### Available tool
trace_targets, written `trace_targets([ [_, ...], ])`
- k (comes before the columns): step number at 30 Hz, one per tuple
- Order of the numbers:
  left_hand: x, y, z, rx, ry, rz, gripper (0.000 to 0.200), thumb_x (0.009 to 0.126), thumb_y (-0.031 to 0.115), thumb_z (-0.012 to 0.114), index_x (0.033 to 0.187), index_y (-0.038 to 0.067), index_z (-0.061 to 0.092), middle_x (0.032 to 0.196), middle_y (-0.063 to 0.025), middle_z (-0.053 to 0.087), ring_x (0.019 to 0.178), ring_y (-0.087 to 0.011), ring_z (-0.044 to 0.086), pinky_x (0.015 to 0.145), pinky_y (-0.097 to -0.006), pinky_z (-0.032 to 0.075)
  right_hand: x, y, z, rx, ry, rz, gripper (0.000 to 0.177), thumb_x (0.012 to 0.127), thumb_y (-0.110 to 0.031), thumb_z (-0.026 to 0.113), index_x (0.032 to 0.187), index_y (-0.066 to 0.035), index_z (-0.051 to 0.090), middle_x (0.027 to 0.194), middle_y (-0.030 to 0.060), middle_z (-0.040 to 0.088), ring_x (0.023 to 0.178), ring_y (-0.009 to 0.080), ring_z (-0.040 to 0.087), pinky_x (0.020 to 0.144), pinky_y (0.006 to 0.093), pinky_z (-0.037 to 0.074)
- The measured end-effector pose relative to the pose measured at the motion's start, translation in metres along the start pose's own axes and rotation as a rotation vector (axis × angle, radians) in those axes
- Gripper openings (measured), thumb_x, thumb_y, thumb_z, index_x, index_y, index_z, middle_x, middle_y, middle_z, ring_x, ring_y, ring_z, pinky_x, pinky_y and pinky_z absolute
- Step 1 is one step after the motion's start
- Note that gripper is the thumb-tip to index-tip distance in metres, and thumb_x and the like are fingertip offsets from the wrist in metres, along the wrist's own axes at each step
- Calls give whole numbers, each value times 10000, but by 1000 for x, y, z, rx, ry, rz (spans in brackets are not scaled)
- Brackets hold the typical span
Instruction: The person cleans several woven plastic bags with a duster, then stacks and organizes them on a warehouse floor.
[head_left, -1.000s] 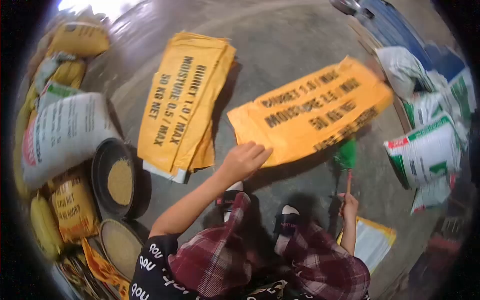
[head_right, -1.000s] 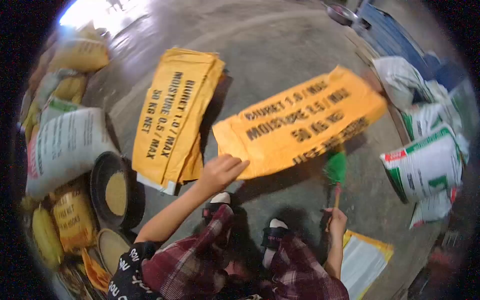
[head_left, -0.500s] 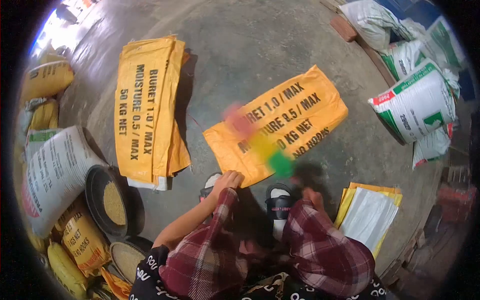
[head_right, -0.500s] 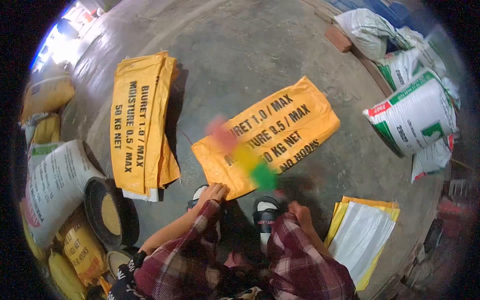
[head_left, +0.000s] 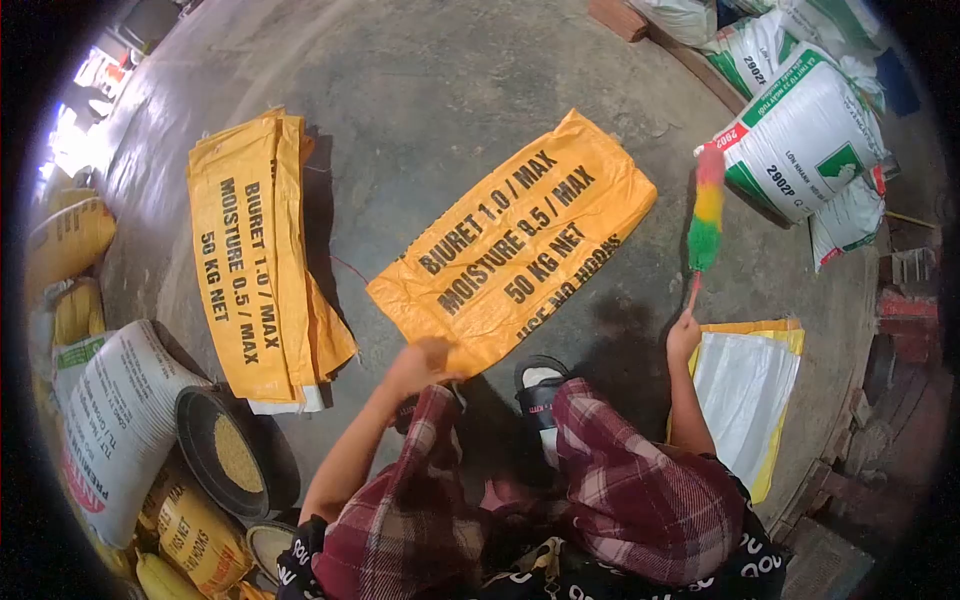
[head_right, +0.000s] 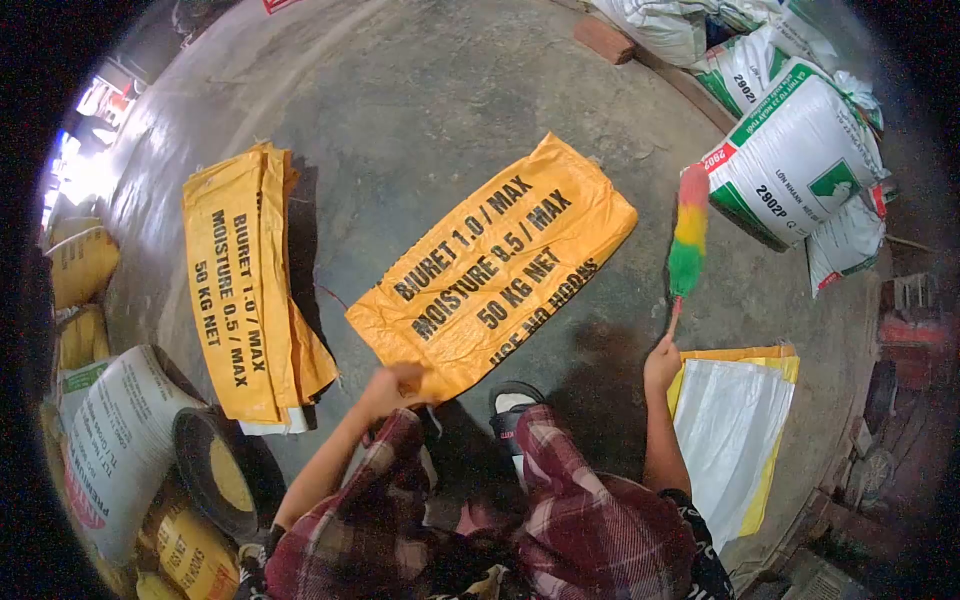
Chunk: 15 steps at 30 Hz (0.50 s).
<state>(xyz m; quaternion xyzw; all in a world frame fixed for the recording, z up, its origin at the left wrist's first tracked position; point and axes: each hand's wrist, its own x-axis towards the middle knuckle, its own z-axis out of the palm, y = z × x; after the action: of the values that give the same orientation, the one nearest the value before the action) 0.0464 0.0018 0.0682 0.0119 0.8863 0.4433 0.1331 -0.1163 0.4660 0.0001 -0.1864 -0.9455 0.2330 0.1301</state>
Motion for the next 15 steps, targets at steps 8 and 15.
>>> trace_targets([
  [8,63,-90,-78,460,537,-260,455,635,342,703,858,-43,610,743,-157,604,708,-296,584,654,-366,460,-52,-21,-22,272,-422,-85,422,878,-290,450,621,44,457,512,99,400,510,137,388,475,344,314],
  [15,96,-48,-108,339,343,-414,309,627,292,682,713,7,598,743,-172,579,696,-331,563,602,-384,444,-34,-4,-66,227,-982,-96,468,803,-358,574,485,-19,523,438,14,443,423,95,426,416,267,325],
])
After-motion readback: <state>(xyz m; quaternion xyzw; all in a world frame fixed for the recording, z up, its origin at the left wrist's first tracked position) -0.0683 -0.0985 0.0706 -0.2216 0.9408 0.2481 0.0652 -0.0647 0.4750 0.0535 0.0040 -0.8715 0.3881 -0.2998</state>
